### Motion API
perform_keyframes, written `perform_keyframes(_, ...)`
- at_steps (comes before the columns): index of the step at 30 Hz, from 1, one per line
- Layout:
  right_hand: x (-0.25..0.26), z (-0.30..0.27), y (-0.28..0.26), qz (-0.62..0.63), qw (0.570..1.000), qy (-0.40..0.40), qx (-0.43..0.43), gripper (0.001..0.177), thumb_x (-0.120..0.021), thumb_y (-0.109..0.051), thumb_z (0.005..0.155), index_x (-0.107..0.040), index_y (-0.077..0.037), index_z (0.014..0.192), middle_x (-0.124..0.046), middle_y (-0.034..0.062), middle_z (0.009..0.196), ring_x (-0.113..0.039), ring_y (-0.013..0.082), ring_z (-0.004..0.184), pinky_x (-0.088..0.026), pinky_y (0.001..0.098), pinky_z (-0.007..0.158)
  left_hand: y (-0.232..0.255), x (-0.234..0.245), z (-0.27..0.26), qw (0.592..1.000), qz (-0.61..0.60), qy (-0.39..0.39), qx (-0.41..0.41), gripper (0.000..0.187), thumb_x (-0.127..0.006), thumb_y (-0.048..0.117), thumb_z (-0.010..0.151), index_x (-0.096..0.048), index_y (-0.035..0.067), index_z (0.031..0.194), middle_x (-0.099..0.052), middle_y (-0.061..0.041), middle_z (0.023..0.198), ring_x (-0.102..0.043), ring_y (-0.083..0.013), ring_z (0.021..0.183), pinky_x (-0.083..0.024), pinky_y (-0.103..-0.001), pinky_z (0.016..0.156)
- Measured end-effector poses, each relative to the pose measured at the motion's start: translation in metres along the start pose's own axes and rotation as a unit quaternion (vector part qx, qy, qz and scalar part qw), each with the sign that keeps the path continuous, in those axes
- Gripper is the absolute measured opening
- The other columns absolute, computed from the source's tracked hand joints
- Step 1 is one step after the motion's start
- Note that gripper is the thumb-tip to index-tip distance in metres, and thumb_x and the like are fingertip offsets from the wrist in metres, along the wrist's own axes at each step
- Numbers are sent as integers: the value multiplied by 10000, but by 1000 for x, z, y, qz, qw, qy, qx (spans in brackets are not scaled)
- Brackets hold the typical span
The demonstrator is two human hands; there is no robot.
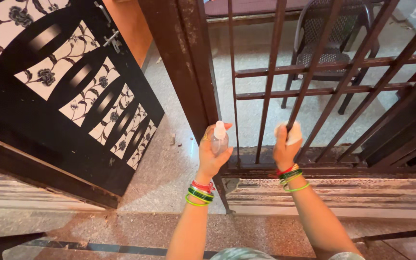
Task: The person sprays a cleaning solution onto a metal gate and wipes the bars with a cloth. The person repeatedly sprays and wipes different sections of the gate, focusing on the lower and middle bars.
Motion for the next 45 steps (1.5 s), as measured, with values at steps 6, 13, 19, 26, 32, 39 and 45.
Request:
perform_keyframes(6, 8, -62, 62, -58, 997, -18, -56, 202, -557, -210, 1048, -578, -18, 992, -643, 86, 791, -620, 210, 709, -498, 349, 666, 5, -5, 0, 999, -35, 28, 12, 518, -717, 113, 839, -581, -1, 1326, -635, -101, 1315, -584, -213, 1248, -429, -355, 1134)
perform_keyframes(13, 52, -74, 16, -73, 991, -102, -35, 427, -405, -331, 1075, -614, -12, 1268, -647, 158, 1182, -615, 275, 1119, -449, 410, 1013, 41, -6, 17, 999, 8, 47, 7, 457, -723, 87, 844, -603, -9, 1274, -691, -92, 1252, -626, -191, 1190, -456, -333, 1073)
perform_keyframes(19, 102, -18, -45, -97, 990, 45, 91, 431, -436, -278, 1146, -546, 55, 1396, -538, 186, 1324, -513, 280, 1248, -406, 418, 1095, 61, -8, 39, 996, 37, 71, -32, 274, -713, 79, 885, -611, -5, 1125, -729, -96, 1021, -707, -185, 951, -562, -343, 887)
perform_keyframes(26, 70, 104, -74, -107, 973, -119, 169, 325, -603, -161, 1050, -543, 28, 1308, -617, 169, 1140, -587, 268, 1052, -471, 384, 938, 12, -1, 48, 997, 4, 77, 4, 202, -689, 48, 922, -582, -35, 1072, -701, -132, 879, -712, -193, 760, -577, -326, 734)
perform_keyframes(32, 63, 84, -23, 86, 990, -77, -82, 238, -531, -245, 1095, -579, -35, 994, -579, 71, 781, -498, 181, 681, -405, 319, 642, -9, 5, 44, 993, -30, 110, 21, 366, -688, 72, 886, -512, -43, 1185, -723, -173, 896, -739, -224, 748, -580, -320, 669)
perform_keyframes(39, 70, 24, 34, 38, 998, -55, -5, 231, -509, -242, 1097, -551, -48, 979, -632, 77, 800, -610, 173, 715, -490, 322, 677, -18, 9, 42, 992, -31, 124, 4, 347, -681, 98, 903, -513, -53, 1167, -732, -194, 925, -747, -251, 765, -586, -332, 690)
perform_keyframes(45, 77, -46, 108, -6, 991, -96, -91, 165, -530, -203, 1051, -565, -45, 1018, -679, 106, 823, -651, 191, 732, -517, 347, 694, 6, -2, 47, 990, 50, 133, 19, 334, -704, 130, 889, -579, -31, 1154, -740, -144, 895, -758, -218, 778, -575, -308, 688)
Point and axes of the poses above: each hand's wrist, its own z-axis towards the middle knuckle, its own x-axis out of the back of the hand, y = z × x, the point moved 6 cm from there along z, towards the middle knuckle
